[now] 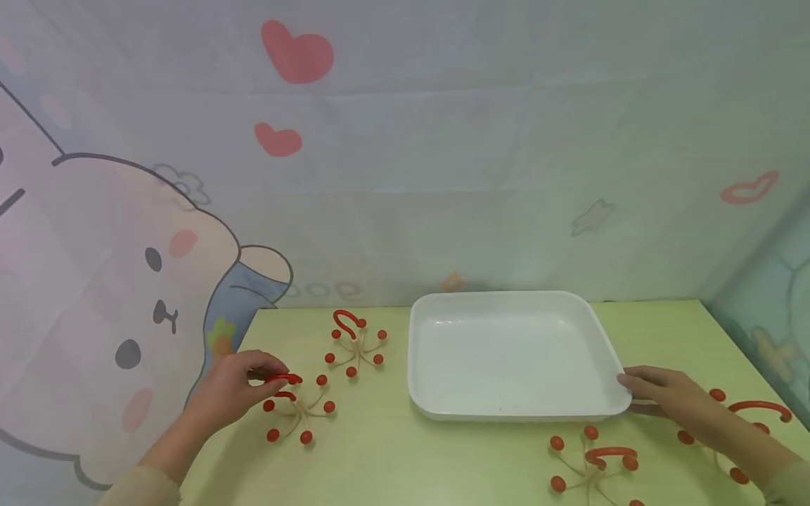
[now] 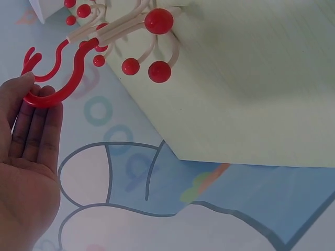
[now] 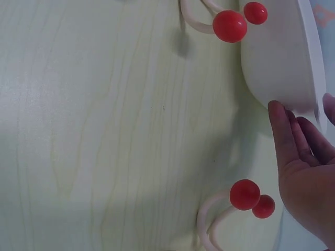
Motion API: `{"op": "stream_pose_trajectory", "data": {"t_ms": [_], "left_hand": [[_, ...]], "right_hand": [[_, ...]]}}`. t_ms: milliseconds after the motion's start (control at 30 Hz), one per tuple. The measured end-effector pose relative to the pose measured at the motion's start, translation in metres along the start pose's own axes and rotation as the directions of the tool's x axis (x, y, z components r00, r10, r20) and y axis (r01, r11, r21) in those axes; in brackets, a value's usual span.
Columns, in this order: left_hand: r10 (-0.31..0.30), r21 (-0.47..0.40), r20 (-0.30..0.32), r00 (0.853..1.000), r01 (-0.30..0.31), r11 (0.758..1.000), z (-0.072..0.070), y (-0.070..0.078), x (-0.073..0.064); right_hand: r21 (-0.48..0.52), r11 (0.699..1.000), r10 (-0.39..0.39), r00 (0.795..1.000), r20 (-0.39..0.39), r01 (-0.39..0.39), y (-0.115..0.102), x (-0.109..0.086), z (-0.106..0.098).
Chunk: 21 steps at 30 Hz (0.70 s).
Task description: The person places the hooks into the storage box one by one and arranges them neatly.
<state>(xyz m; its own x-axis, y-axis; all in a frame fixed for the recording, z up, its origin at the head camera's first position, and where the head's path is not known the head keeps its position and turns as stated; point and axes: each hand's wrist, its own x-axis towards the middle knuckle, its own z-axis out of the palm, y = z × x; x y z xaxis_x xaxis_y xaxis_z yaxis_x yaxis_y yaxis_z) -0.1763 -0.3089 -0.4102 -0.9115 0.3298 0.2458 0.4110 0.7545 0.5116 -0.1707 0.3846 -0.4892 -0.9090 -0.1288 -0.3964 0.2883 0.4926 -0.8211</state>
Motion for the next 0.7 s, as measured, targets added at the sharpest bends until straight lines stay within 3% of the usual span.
{"op": "stream_pose_trajectory", "data": {"t_ms": [333,567,700], "left_hand": [[0.033,-0.036,-0.026,0.999,-0.034,0.999,-0.003,0.009,0.002],[0.040,0.011,-0.022,0.999,-0.039,0.999,-0.006,0.031,0.009],[0.093,0.022,-0.029,0.995,-0.092,0.995,-0.008,0.047,0.016]], "right_hand": [[0.013,1.000,-0.027,0.999,-0.040,0.027,0.000,-0.001,0.003],[-0.015,1.000,-0.009,0.998,-0.058,0.008,-0.002,0.000,0.004],[-0.014,1.000,-0.008,0.998,-0.060,0.007,-0.001,0.000,0.004]]}}
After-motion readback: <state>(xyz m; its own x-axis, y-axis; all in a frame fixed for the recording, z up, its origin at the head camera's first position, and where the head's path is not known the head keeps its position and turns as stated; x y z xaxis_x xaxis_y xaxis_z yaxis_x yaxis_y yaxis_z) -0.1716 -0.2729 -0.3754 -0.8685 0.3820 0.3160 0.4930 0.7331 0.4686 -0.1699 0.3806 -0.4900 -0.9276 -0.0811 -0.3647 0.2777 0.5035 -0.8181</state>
